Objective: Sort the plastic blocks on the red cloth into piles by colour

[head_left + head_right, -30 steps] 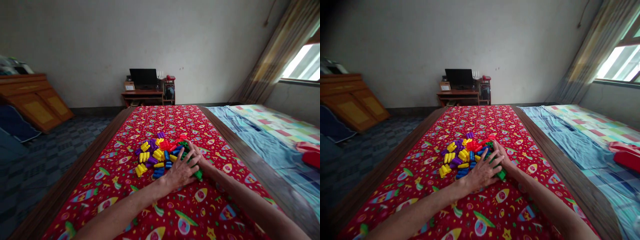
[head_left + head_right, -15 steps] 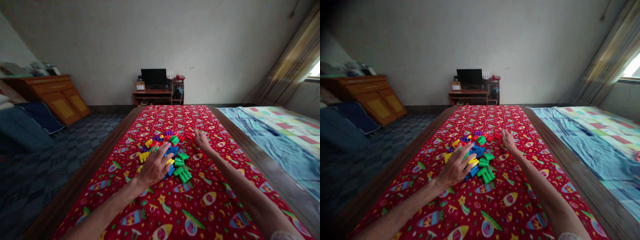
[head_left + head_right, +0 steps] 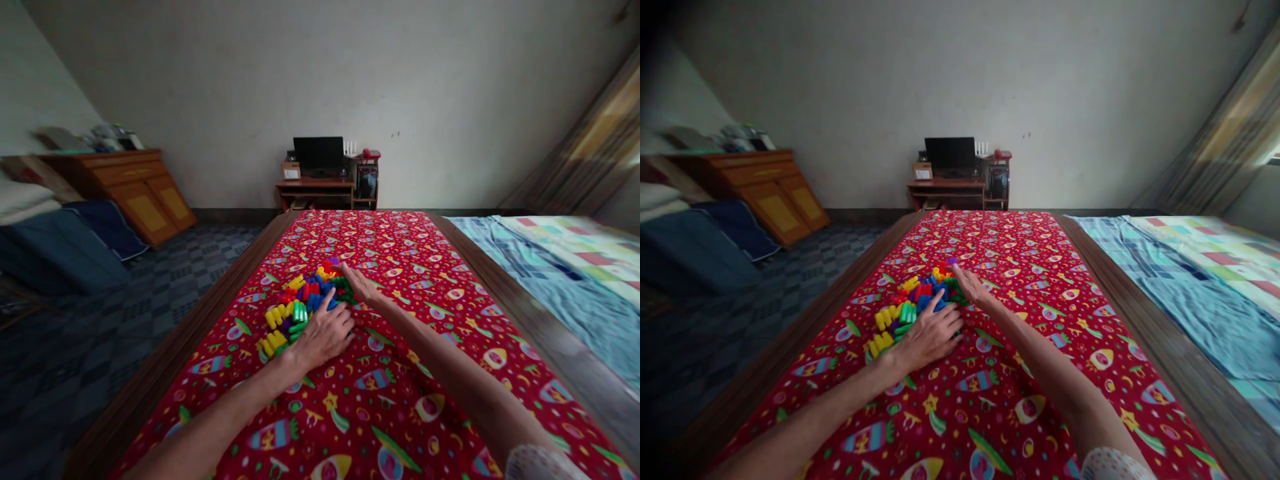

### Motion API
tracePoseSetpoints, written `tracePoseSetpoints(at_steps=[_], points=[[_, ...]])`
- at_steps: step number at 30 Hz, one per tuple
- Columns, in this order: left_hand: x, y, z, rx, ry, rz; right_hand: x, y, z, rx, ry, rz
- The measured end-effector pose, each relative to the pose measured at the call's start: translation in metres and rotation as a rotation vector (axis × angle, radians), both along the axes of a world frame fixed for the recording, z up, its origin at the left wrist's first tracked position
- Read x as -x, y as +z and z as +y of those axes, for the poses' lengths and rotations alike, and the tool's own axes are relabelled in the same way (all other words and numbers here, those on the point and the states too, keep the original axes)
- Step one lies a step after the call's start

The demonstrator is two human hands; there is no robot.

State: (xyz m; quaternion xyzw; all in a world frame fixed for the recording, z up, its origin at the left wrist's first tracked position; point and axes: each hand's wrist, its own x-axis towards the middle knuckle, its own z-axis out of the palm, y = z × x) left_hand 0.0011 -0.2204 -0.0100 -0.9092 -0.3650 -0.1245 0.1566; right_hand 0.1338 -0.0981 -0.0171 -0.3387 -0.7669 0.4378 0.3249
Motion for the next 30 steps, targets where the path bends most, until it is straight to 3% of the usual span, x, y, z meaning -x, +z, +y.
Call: tracePoseSetpoints(at_steps=[4, 6, 9, 13, 16, 19, 21, 25, 27, 30], points=[[0.037, 0.015, -0.003, -0.037, 0.05, -0.1, 0.012, 0.015, 0.008, 0.117, 0.104, 0.248], [0.055, 0.023, 0.0, -0.069, 0.129, -0.187, 0.013, 0.02, 0.023, 0.066, 0.026, 0.249], [0.085, 0.025, 0.004, -0.104, 0.315, -0.341, 0.006, 0.016, 0.044, -0.036, -0.172, 0.043], [0.112, 0.001, -0.016, -0.003, 0.499, -0.439, 0.003, -0.002, 0.046, -0.121, -0.157, -0.126], [0.106, -0.025, -0.042, 0.17, 0.502, -0.339, 0.016, -0.012, 0.029, -0.182, -0.082, -0.169], [0.091, -0.037, -0.052, 0.192, 0.53, -0.294, 0.031, -0.005, 0.008, -0.136, -0.013, -0.088], [0.086, -0.036, -0.041, 0.148, 0.55, -0.318, 0.036, 0.009, -0.004, -0.094, 0.063, 0.007], [0.093, -0.019, 0.005, 0.103, 0.509, -0.427, 0.026, 0.036, -0.016, -0.12, 0.17, 0.025], [0.1, -0.008, 0.027, 0.112, 0.477, -0.525, 0.014, 0.038, -0.022, -0.228, 0.182, -0.102], [0.109, 0.007, 0.048, 0.098, 0.434, -0.647, -0.002, 0.025, -0.042, -0.398, 0.288, -0.342]])
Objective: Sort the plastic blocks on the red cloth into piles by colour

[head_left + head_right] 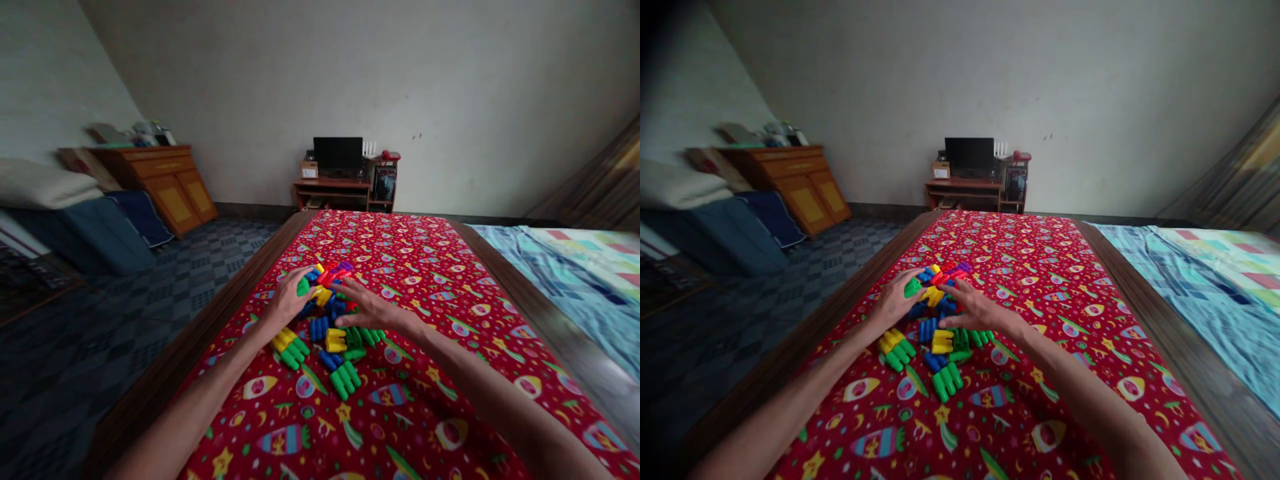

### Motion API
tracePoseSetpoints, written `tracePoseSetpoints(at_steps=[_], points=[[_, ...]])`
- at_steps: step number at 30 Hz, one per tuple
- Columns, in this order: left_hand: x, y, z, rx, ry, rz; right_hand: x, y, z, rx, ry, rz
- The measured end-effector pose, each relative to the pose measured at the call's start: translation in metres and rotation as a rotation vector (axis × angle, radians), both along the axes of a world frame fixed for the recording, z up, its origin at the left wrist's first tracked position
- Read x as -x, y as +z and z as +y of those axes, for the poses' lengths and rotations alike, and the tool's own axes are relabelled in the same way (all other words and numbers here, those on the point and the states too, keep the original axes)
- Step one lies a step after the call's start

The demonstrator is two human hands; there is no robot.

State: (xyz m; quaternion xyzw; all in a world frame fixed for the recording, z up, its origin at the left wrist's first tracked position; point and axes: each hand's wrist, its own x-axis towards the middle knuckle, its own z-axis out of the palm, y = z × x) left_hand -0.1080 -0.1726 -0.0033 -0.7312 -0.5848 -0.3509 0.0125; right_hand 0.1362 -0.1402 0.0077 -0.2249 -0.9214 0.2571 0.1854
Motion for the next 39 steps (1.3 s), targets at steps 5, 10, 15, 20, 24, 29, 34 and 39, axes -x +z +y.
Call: tracePoseSetpoints(at_steps=[5, 10, 15, 20, 24, 29, 34, 39], points=[[0.014, 0.003, 0.001, 0.016, -0.042, 0.016, 0.008, -0.022, -0.036, -0.243, 0.044, -0.258], [0.017, -0.019, -0.048, 0.135, -0.046, 0.22, 0.046, -0.016, -0.001, -0.332, -0.1, -0.273], [0.014, -0.038, -0.099, 0.181, -0.11, 0.421, 0.031, -0.003, 0.012, -0.341, -0.105, -0.157], [0.013, -0.047, -0.076, 0.107, 0.001, 0.417, -0.016, -0.007, -0.065, -0.411, 0.276, -0.122], [0.0, -0.039, -0.032, 0.082, -0.025, 0.411, -0.004, -0.021, -0.068, -0.524, 0.314, -0.169], [0.013, -0.018, -0.017, -0.03, 0.046, 0.407, 0.008, -0.025, 0.004, -0.586, -0.136, -0.099], [0.068, -0.031, -0.024, -0.018, 0.386, 0.164, -0.025, -0.054, 0.025, -0.389, -0.517, 0.094], [0.052, -0.059, -0.002, 0.079, 0.293, -0.036, 0.011, -0.072, 0.024, -0.144, -0.561, 0.107]])
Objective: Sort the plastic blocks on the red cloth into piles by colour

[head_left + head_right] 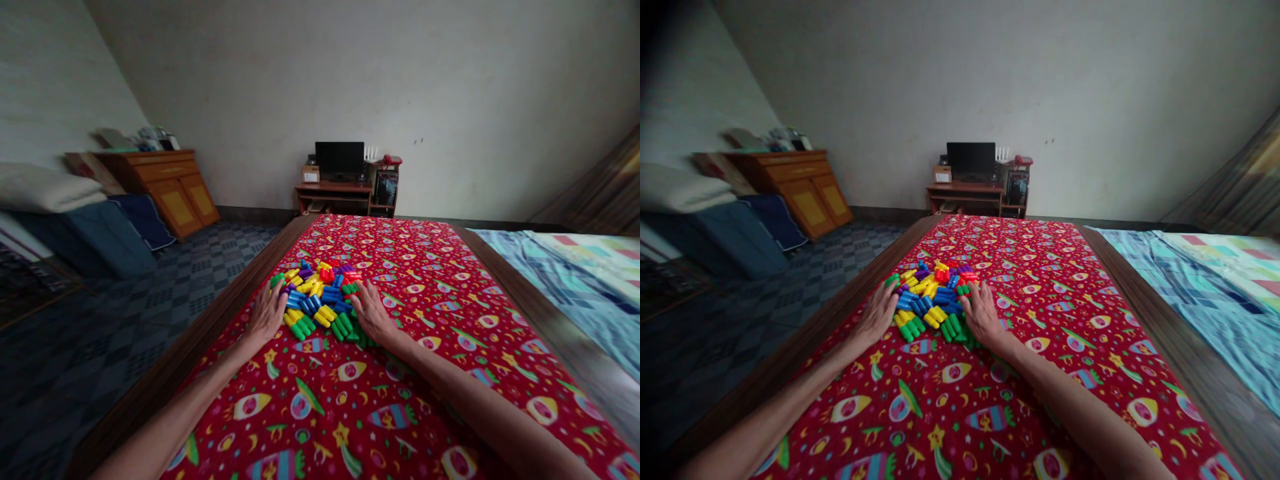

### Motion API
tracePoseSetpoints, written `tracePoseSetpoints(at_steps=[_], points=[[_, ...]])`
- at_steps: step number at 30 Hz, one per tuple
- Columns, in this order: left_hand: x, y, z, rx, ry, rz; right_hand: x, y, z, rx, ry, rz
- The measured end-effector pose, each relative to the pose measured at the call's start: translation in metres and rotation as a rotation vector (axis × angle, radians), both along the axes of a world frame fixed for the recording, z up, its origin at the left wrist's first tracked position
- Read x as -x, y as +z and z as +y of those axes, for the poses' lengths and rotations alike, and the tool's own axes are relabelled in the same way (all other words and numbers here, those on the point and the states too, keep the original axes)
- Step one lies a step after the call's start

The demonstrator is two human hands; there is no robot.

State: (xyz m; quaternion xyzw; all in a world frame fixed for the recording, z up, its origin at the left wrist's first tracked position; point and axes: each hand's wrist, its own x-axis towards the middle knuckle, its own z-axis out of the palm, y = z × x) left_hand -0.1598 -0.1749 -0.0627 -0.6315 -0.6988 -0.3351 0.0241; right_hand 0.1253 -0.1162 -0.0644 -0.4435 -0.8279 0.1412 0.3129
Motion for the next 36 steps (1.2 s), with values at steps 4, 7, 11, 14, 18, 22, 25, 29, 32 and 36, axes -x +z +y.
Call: tracePoseSetpoints(at_steps=[4, 7, 11, 14, 18, 22, 25, 29, 32, 36], points=[[-0.039, 0.007, 0.018, -0.128, -0.118, -0.056, 0.039, 0.03, 0.013, 0.128, 0.017, 0.075], [-0.036, 0.019, 0.031, -0.195, -0.18, -0.069, 0.021, 0.049, 0.021, 0.144, 0.03, 0.198], [-0.005, 0.031, 0.063, -0.102, -0.133, -0.183, -0.054, 0.043, 0.028, 0.111, -0.065, 0.186], [-0.002, 0.037, 0.092, 0.119, -0.198, -0.318, -0.109, 0.026, 0.033, 0.033, -0.177, 0.135], [-0.043, 0.046, 0.114, 0.231, -0.39, -0.315, -0.141, 0.015, 0.037, -0.01, -0.354, 0.161], [-0.103, 0.064, 0.112, 0.311, -0.636, -0.288, -0.14, 0.018, 0.038, 0.029, -0.395, 0.179], [-0.122, 0.084, 0.092, 0.362, -0.827, -0.237, -0.14, 0.018, 0.038, 0.052, -0.433, 0.219], [-0.098, 0.092, 0.028, 0.247, -0.837, 0.002, -0.143, 0.015, 0.04, 0.062, -0.452, 0.243], [-0.068, 0.065, -0.036, 0.183, -0.718, 0.268, -0.142, 0.015, 0.04, 0.066, -0.436, 0.239], [-0.054, 0.014, -0.08, 0.118, -0.526, 0.408, -0.139, 0.018, 0.039, 0.06, -0.436, 0.213]])
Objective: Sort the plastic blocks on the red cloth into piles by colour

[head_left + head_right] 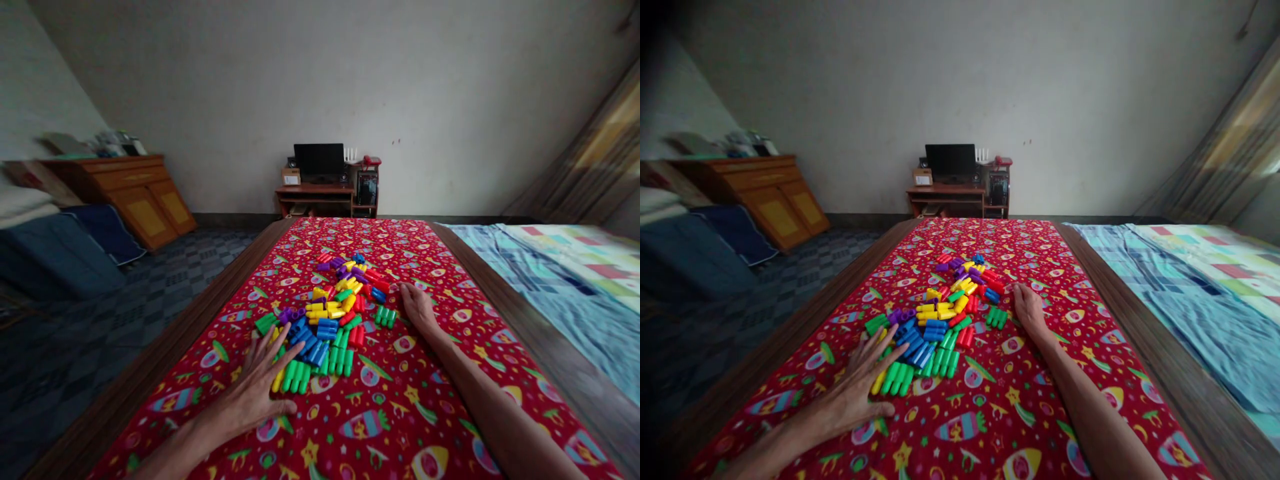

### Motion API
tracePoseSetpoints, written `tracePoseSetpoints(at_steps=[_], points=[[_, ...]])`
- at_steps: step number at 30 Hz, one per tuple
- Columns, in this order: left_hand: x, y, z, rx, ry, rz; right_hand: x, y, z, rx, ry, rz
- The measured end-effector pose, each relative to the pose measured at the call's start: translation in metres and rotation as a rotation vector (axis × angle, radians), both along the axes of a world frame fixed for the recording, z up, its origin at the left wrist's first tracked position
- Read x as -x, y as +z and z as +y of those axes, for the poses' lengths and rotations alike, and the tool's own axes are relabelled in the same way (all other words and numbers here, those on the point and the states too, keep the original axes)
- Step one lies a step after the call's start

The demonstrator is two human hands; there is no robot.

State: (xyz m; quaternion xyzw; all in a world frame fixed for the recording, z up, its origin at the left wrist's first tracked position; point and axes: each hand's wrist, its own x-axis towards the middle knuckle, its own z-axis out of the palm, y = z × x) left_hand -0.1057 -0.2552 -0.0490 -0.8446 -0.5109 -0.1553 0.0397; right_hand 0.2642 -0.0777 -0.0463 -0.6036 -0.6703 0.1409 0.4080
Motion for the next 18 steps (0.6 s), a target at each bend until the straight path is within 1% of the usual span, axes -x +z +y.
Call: tracePoseSetpoints(at_steps=[1, 2, 4, 6, 8, 10, 11, 13, 14, 15, 16, 18], points=[[-0.004, -0.008, 0.002, -0.011, 0.03, -0.019, 0.0, 0.001, 0.0, -0.001, -0.005, -0.007], [-0.01, -0.012, 0.01, -0.017, 0.05, -0.051, 0.001, 0.002, -0.001, -0.002, -0.009, -0.009], [-0.029, -0.012, 0.035, 0.007, 0.035, -0.107, 0.001, 0.002, -0.001, -0.006, -0.014, 0.004], [-0.054, -0.003, 0.068, 0.033, 0.043, -0.175, 0.0, 0.002, -0.001, -0.009, -0.017, 0.033], [-0.08, 0.008, 0.099, 0.044, 0.03, -0.27, -0.001, 0.001, 0.0, -0.011, -0.028, 0.065], [-0.101, 0.02, 0.128, 0.01, -0.006, -0.389, -0.002, 0.0, 0.001, -0.013, -0.041, 0.103], [-0.107, 0.026, 0.142, -0.019, -0.027, -0.426, -0.003, 0.0, 0.002, -0.016, -0.042, 0.125], [-0.109, 0.036, 0.17, -0.087, -0.056, -0.467, -0.004, 0.0, 0.002, -0.023, -0.03, 0.171], [-0.104, 0.041, 0.185, -0.109, -0.049, -0.479, -0.004, 0.0, 0.002, -0.028, -0.025, 0.19], [-0.097, 0.044, 0.201, -0.115, -0.012, -0.498, -0.005, 0.0, 0.001, -0.034, -0.029, 0.206], [-0.089, 0.047, 0.217, -0.1, 0.061, -0.521, -0.004, 0.001, 0.001, -0.042, -0.042, 0.219], [-0.071, 0.05, 0.247, 0.026, 0.26, -0.565, -0.004, 0.001, 0.001, -0.06, -0.087, 0.241]])
